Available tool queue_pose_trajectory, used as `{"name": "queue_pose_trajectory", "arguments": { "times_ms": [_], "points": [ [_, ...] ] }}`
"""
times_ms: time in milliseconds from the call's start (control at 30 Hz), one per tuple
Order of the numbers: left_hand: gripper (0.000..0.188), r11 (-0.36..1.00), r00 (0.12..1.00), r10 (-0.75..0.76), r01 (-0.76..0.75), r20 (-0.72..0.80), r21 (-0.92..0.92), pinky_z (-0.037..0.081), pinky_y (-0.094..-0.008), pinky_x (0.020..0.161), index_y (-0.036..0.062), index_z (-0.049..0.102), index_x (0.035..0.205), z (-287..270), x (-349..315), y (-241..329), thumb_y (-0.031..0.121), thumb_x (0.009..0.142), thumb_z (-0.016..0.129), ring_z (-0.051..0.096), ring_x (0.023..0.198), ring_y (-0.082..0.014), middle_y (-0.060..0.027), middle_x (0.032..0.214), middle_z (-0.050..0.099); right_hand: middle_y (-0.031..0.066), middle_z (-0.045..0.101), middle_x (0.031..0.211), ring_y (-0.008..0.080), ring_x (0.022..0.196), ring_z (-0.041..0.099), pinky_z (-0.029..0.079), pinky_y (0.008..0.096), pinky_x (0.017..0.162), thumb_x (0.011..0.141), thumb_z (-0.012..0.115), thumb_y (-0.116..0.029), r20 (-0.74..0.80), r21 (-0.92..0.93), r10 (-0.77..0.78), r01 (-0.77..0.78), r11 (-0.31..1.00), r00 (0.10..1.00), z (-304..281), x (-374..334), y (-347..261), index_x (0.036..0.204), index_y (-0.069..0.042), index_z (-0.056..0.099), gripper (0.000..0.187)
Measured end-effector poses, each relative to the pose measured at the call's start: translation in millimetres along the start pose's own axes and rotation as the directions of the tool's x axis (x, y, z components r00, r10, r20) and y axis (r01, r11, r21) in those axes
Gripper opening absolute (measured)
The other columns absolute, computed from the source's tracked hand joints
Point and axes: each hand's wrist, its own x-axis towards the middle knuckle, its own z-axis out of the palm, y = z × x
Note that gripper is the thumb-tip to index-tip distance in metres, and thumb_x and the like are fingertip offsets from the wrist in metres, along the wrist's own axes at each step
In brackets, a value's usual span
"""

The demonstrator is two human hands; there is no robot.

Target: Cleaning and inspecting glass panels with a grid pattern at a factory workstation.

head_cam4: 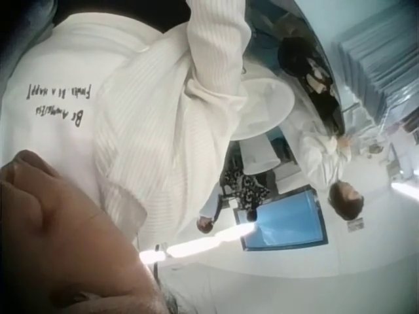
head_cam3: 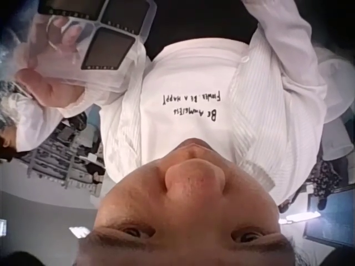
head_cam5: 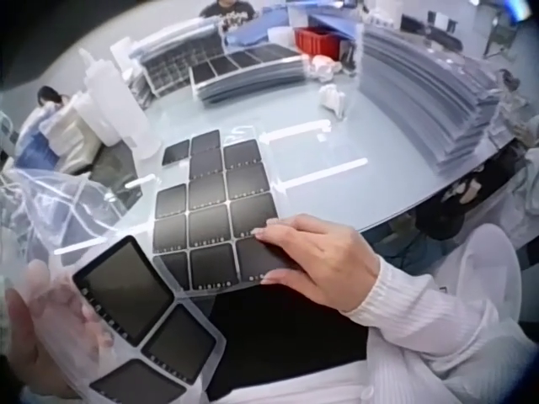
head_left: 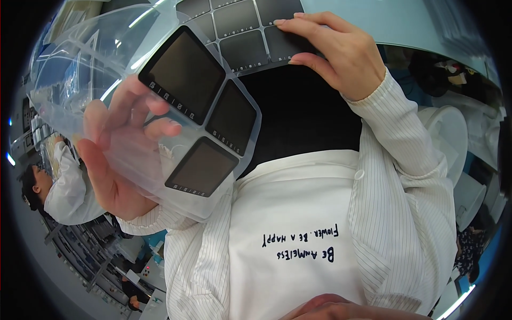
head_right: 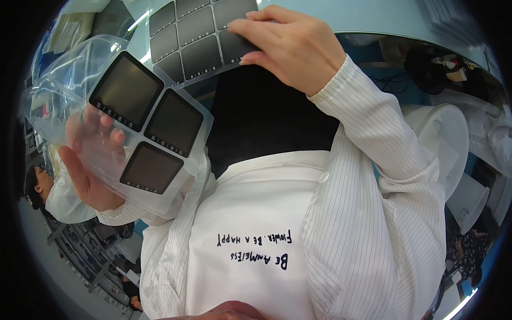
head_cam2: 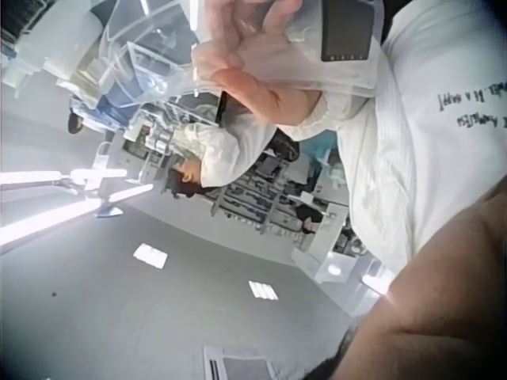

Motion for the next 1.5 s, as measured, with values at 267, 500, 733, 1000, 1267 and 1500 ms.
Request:
{"name": "queue_pose_trajectory", "arguments": {
  "times_ms": [267, 500, 733, 1000, 1267, 1500],
  "points": [
    [0.023, 0.998, 0.997, -0.053, 0.050, 0.049, 0.048, 0.047, -0.0365, 0.094, 0.0130, 0.041, 0.092, 3, 11, -5, 0.033, 0.101, 0.037, 0.050, 0.115, -0.0276, -0.0228, 0.134, 0.042, 0.0032, 0.066, 0.107, 0.0229, 0.097, 0.062, 0.053, 0.0277, 0.080, 0.077, 0.069, -0.009, 0.189, -0.168, -0.076, 0.109, 0.980, 0.979, -9, 14, -3, 0.126, -0.015, 0.057, 0.051],
    [0.026, 0.999, 0.997, 0.047, -0.045, -0.062, 0.028, 0.051, -0.0463, 0.087, 0.0095, 0.037, 0.087, -3, 7, -10, 0.032, 0.101, 0.035, 0.054, 0.107, -0.0386, -0.0378, 0.124, 0.043, 0.0124, 0.062, 0.110, 0.0214, 0.100, 0.061, 0.049, 0.0288, 0.085, 0.083, 0.065, -0.004, 0.160, 0.748, 0.515, -0.444, 0.494, 0.842, -29, 18, 0, 0.125, -0.003, 0.053, 0.043],
    [0.017, 0.953, 0.986, -0.012, 0.061, -0.163, 0.296, 0.049, -0.0471, 0.090, 0.0033, 0.037, 0.093, 15, 7, -19, 0.019, 0.098, 0.042, 0.060, 0.101, -0.0405, -0.0419, 0.116, 0.049, 0.0173, 0.065, 0.105, 0.0209, 0.091, 0.066, 0.052, 0.0290, 0.079, 0.082, 0.071, -0.016, 0.147, 0.605, 0.280, -0.310, 0.733, 0.949, -22, 29, -64, 0.124, 0.006, 0.052, 0.050],
    [0.013, 0.978, 0.991, -0.103, 0.117, -0.086, 0.173, 0.046, -0.0459, 0.093, 0.0008, 0.032, 0.099, 28, -4, -12, 0.013, 0.099, 0.038, 0.060, 0.101, -0.0405, -0.0411, 0.112, 0.053, 0.0077, 0.066, 0.082, 0.0115, 0.071, 0.063, 0.048, 0.0227, 0.066, 0.090, 0.061, -0.013, 0.326, 0.903, 0.220, -0.372, 0.217, 0.920, -5, 28, -96, 0.134, 0.004, 0.044, 0.050],
    [0.017, 0.918, 0.992, -0.088, 0.116, -0.091, 0.380, 0.050, -0.0397, 0.082, 0.0021, 0.033, 0.099, 28, 0, -10, 0.019, 0.101, 0.033, 0.062, 0.089, -0.0313, -0.0327, 0.105, 0.057, 0.0131, 0.052, 0.131, 0.0208, 0.115, 0.054, 0.043, 0.0361, 0.101, 0.081, 0.069, -0.002, 0.662, 0.710, 0.166, -0.540, -0.451, 0.731, 2, 26, -88, 0.136, 0.002, 0.041, 0.062],
    [0.022, 0.926, 0.958, -0.284, 0.266, 0.031, 0.268, 0.040, -0.0541, 0.098, 0.0019, 0.029, 0.099, 19, 7, 4, 0.022, 0.100, 0.038, 0.051, 0.113, -0.0508, -0.0430, 0.124, 0.043, 0.0128, 0.053, 0.127, 0.0221, 0.119, 0.050, 0.038, 0.0373, 0.103, 0.069, 0.079, 0.002, 0.726, 0.644, 0.185, -0.560, -0.521, 0.663, -15, 30, -74, 0.132, 0.004, 0.046, 0.072]
  ]
}}
